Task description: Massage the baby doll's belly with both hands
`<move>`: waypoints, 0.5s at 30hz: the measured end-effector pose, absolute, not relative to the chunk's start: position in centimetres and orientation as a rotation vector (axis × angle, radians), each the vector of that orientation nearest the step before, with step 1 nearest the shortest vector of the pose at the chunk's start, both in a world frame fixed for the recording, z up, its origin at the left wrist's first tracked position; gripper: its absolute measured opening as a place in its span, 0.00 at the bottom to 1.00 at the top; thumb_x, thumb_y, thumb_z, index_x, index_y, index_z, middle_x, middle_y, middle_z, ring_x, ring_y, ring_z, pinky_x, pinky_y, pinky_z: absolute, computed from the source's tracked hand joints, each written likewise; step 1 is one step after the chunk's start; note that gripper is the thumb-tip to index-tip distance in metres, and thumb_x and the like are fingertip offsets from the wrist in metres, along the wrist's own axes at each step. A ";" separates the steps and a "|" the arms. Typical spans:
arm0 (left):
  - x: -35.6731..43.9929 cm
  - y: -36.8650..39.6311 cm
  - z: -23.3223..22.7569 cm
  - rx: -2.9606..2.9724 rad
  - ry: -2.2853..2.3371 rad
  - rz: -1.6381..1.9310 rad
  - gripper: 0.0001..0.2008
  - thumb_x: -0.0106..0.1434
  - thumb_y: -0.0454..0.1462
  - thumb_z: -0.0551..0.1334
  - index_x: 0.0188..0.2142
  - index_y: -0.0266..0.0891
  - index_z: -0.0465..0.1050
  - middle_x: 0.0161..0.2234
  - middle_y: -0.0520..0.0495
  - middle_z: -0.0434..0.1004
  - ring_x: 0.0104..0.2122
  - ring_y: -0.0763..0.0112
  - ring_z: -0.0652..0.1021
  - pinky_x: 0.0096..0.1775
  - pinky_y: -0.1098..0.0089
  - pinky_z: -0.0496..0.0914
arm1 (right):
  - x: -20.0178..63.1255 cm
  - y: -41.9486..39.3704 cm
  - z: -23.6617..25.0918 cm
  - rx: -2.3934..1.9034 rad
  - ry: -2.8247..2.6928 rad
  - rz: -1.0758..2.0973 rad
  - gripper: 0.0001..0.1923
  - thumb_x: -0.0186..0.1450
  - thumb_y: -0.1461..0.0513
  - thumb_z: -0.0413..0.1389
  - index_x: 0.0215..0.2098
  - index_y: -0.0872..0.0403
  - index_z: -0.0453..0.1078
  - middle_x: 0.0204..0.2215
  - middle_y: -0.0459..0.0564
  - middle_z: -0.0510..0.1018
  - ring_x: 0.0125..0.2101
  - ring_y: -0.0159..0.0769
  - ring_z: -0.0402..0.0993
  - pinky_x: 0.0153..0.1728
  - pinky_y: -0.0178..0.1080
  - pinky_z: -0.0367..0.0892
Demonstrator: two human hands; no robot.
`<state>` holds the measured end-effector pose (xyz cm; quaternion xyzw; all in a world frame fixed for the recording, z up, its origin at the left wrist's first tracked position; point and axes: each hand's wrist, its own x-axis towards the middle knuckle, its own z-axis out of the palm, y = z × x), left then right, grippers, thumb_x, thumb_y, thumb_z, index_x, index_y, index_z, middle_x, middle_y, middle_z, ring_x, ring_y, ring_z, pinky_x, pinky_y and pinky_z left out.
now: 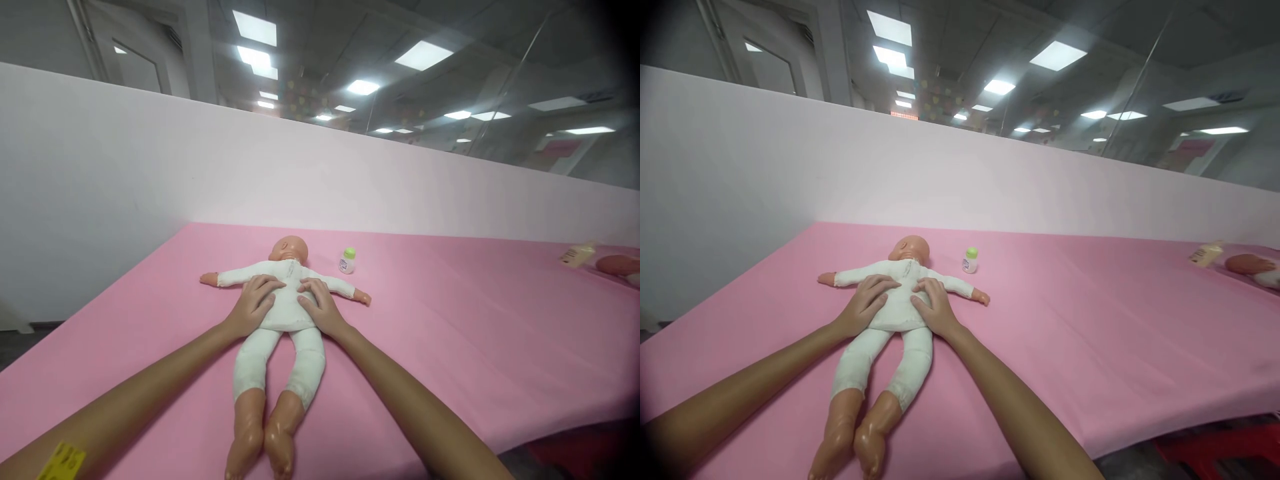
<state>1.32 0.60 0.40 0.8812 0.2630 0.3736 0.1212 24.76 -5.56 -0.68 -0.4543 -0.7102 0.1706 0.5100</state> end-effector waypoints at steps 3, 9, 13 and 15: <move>1.4 0.5 0.4 2.570 0.766 1.093 0.18 0.75 0.40 0.49 0.57 0.46 0.72 0.55 0.44 0.71 0.58 0.56 0.69 0.61 0.52 0.59 | 24.8 -5.5 -0.7 -1.084 -1.709 0.414 0.06 0.70 0.59 0.57 0.45 0.47 0.71 0.53 0.49 0.74 0.59 0.44 0.67 0.63 0.50 0.59; 1.3 0.4 0.4 2.567 0.764 1.100 0.18 0.75 0.39 0.49 0.57 0.46 0.72 0.55 0.44 0.71 0.57 0.57 0.69 0.61 0.52 0.60 | 24.8 -5.4 -0.8 -1.076 -1.722 0.402 0.06 0.70 0.58 0.56 0.45 0.47 0.71 0.52 0.49 0.74 0.59 0.44 0.67 0.63 0.50 0.59; 1.4 0.4 0.5 2.573 0.771 1.098 0.18 0.75 0.39 0.49 0.57 0.46 0.73 0.55 0.45 0.71 0.57 0.56 0.70 0.61 0.52 0.60 | 24.8 -5.4 -0.8 -1.084 -1.721 0.404 0.05 0.70 0.58 0.57 0.44 0.47 0.71 0.52 0.50 0.74 0.60 0.44 0.66 0.63 0.51 0.59; 1.4 0.4 0.5 2.574 0.772 1.100 0.18 0.75 0.39 0.50 0.57 0.46 0.73 0.55 0.45 0.72 0.57 0.56 0.70 0.61 0.52 0.60 | 24.8 -5.5 -0.8 -1.082 -1.722 0.406 0.05 0.70 0.58 0.57 0.44 0.47 0.71 0.51 0.49 0.74 0.60 0.44 0.66 0.63 0.50 0.59</move>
